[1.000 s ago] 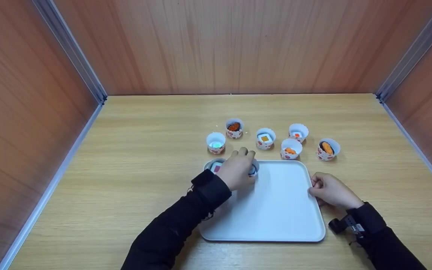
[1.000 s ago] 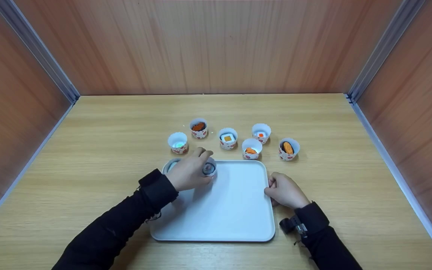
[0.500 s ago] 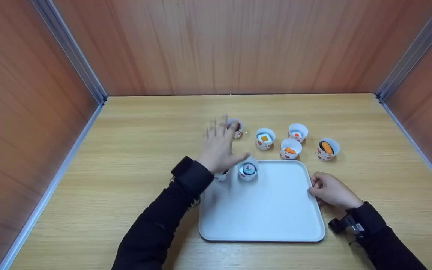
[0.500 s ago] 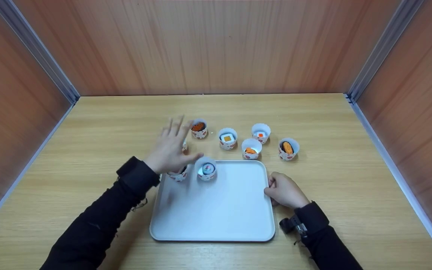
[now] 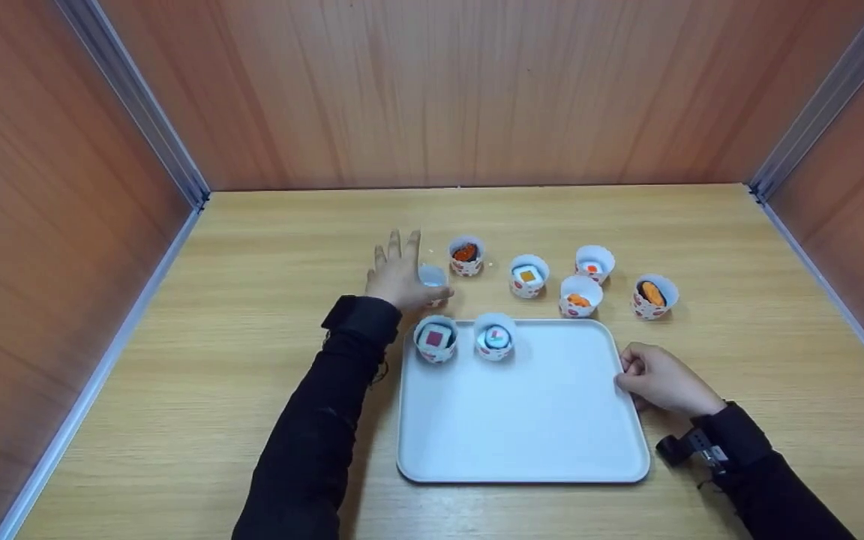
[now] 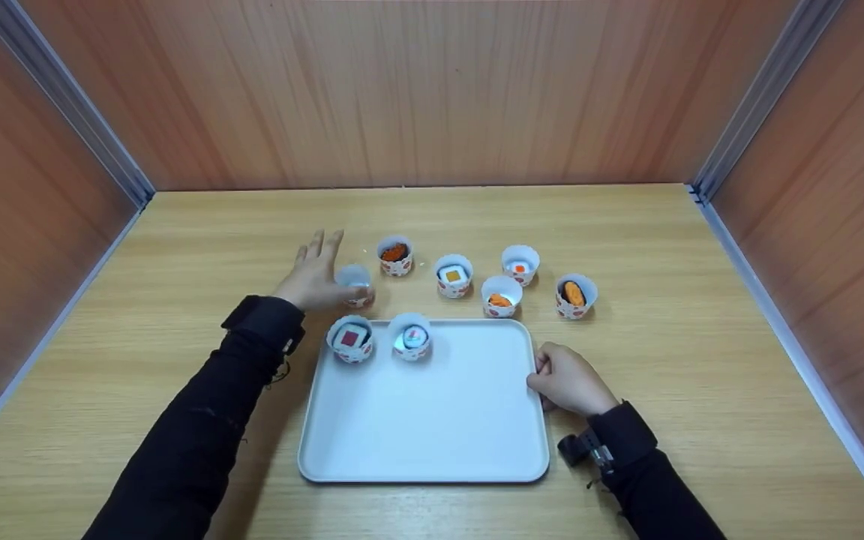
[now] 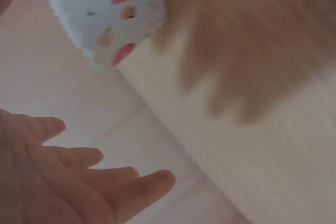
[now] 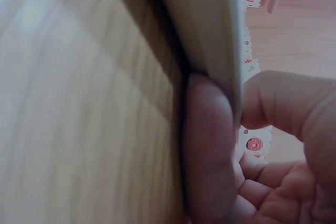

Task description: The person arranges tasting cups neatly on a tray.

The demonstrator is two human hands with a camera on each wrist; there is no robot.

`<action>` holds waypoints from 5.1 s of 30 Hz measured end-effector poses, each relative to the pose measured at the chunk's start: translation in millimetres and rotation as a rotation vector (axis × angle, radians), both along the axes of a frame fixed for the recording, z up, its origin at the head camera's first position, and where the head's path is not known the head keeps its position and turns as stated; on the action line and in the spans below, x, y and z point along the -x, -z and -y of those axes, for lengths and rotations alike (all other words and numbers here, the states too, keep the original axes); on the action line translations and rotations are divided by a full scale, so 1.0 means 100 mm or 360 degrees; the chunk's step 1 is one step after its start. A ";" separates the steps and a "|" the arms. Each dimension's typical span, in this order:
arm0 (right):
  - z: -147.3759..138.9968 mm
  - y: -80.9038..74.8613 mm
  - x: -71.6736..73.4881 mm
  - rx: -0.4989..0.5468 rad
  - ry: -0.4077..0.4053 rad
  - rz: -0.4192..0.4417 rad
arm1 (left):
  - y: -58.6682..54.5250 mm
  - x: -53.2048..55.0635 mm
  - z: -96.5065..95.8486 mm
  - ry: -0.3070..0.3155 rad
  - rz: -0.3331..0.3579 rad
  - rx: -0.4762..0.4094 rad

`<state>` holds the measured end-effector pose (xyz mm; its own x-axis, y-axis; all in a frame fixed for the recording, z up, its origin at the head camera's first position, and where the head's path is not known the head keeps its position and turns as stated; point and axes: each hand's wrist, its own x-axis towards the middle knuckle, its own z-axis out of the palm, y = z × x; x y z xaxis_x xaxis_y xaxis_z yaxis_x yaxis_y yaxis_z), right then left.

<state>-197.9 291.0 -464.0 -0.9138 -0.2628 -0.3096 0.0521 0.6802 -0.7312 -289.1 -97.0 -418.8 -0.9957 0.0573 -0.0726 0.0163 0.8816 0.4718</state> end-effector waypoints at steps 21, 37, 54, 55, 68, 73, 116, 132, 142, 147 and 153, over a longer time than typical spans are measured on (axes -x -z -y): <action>0.03 0.00 0.00 0.0015 -0.0023 -0.0029 | 0.24 0.07 0.07 0.0070 0.0090 -0.0262; 0.01 -0.02 0.01 0.0058 0.0023 0.0066 | -0.12 -0.21 0.17 0.0124 -0.0052 -0.0356; 0.05 -0.16 0.02 0.0004 0.0144 -0.0233 | -0.45 -0.69 -0.27 0.0282 -0.0368 -0.0323; 0.07 -0.18 0.03 0.0005 0.0155 -0.0295 | -0.45 -0.70 -0.30 0.0296 -0.0363 -0.0320; 0.58 -0.34 0.04 0.0516 0.0116 -0.0686 | -0.45 -0.89 -0.57 0.0477 -0.0331 -0.0359; 0.78 -0.33 0.03 0.0692 -0.0053 -0.0666 | -0.45 -0.94 -0.67 0.0503 -0.0312 -0.0333; 0.94 -0.31 0.26 0.0625 -0.0024 -0.0551 | 0.04 -1.24 -0.01 0.0236 -0.0508 -0.0309; 0.91 -0.15 0.38 0.0215 -0.0094 -0.0280 | 0.35 -1.26 0.24 0.0119 0.0149 -0.0330; 0.99 -0.17 0.38 -0.0071 -0.0155 -0.0221 | 0.36 -1.19 0.24 0.0159 0.0294 -0.0507; 0.99 -0.17 0.37 -0.0081 -0.0162 -0.0219 | 0.37 -1.19 0.25 0.0153 0.0317 -0.0502; 0.92 -0.18 0.35 -0.0025 -0.0197 -0.0282 | 0.38 -1.20 0.25 0.0172 0.0295 -0.0508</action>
